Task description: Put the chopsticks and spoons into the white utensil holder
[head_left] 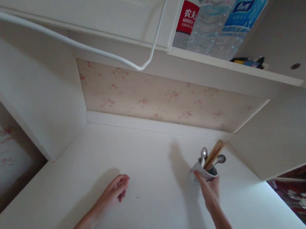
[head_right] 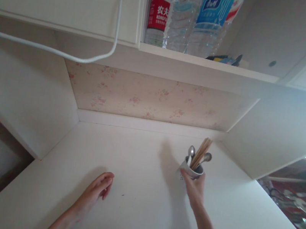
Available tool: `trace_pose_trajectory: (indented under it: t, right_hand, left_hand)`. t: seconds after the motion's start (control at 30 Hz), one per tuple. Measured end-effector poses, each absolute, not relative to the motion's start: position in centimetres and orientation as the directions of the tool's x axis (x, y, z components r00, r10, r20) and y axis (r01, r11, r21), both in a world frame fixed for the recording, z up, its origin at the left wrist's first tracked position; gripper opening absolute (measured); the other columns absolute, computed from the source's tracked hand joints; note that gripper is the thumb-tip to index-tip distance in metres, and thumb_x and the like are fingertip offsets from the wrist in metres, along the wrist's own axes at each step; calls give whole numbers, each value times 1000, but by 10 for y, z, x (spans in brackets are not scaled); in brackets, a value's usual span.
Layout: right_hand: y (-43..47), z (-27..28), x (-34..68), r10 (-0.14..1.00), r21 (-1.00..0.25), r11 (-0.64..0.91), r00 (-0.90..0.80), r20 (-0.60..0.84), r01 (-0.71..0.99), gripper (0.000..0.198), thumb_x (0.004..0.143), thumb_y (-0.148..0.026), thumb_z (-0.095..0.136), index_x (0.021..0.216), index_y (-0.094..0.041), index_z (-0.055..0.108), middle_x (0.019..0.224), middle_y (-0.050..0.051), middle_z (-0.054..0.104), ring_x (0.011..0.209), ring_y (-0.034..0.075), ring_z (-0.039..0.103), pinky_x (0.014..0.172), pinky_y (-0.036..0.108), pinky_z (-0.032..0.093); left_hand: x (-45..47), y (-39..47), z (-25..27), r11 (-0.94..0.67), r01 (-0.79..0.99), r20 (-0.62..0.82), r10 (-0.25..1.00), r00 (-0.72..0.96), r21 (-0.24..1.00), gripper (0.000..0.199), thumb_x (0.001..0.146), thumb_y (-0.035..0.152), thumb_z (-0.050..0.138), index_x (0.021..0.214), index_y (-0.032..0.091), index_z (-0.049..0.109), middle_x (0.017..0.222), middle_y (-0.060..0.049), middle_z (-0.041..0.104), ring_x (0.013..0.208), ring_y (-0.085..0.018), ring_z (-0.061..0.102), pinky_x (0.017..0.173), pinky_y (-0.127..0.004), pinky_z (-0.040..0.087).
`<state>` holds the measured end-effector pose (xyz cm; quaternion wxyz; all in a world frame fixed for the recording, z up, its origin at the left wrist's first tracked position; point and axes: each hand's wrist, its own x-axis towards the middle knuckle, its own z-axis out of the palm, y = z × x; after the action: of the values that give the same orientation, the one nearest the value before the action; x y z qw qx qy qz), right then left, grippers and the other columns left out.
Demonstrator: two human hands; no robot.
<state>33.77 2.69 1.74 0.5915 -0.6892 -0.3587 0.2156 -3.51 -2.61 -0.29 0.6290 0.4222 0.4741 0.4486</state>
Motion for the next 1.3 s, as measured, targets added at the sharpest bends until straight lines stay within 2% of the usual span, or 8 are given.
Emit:
trace_pose_trajectory:
  t: [0.13,0.23,0.43,0.63,0.8,1.0,1.23,1.3]
  right_hand:
    - [-15,34,266,965,-993,-58,260,-29,104,67,59,-41,83,116,-17,58,97,8,70,86,26,62,75,36,50]
    - [-48,48,211,996,-997,-77,-48,-78,30,58,66,-42,80,114,-17,61,93,8,70,83,25,61,73,35,48]
    - [-82,52,146,913,-928,-294,-355,-202,-228,57,69,-51,75,110,-14,64,97,8,69,92,27,61,81,37,47]
    - [-92,31,127,652,-500,-750,-609,-451,-434,76,68,-78,57,97,-9,66,75,12,70,67,24,67,63,32,50]
    - [-95,35,124,591,-393,-801,-699,-403,-452,86,63,-86,55,96,-8,67,72,12,72,51,18,64,45,22,43]
    - [-103,20,118,580,-381,-809,-714,-392,-448,87,62,-86,56,92,-6,69,72,13,72,54,17,65,49,21,44]
    - [-111,0,120,626,-629,-730,-632,-457,-267,89,54,-93,52,87,-12,70,72,14,70,87,35,68,74,43,53]
    - [-109,0,119,655,-696,-684,-605,-453,-220,84,47,-90,62,84,-15,70,71,13,70,90,37,66,76,45,53]
  left_hand:
    - [-22,-26,7,268,-510,-173,959,226,817,60,73,50,74,126,28,54,129,-9,53,114,-22,53,90,-34,46]
    - [-7,-23,11,286,-674,-106,949,296,681,71,73,52,74,135,31,48,143,-9,45,130,-26,43,103,-39,39]
    - [1,-24,27,447,-809,-165,894,417,381,67,82,64,57,140,34,40,141,-10,50,126,-33,50,100,-54,42]
    - [-5,-29,22,430,-857,-394,867,305,283,55,86,50,59,136,39,39,117,-6,66,87,-23,71,86,-47,52]
    - [-7,-30,7,393,-886,-479,844,240,248,42,84,52,62,121,34,53,102,-2,69,84,-18,70,84,-43,53]
    - [-16,-25,4,404,-856,-467,854,227,322,34,84,57,59,103,29,64,99,-3,70,91,-20,68,79,-40,56]
    - [-41,-8,5,375,-899,-436,865,250,228,18,88,36,61,92,19,63,86,-5,65,62,-8,61,47,-16,46]
    - [-50,0,5,359,-878,-475,861,180,318,16,89,33,59,88,17,60,80,-3,62,55,-5,56,43,-13,41]
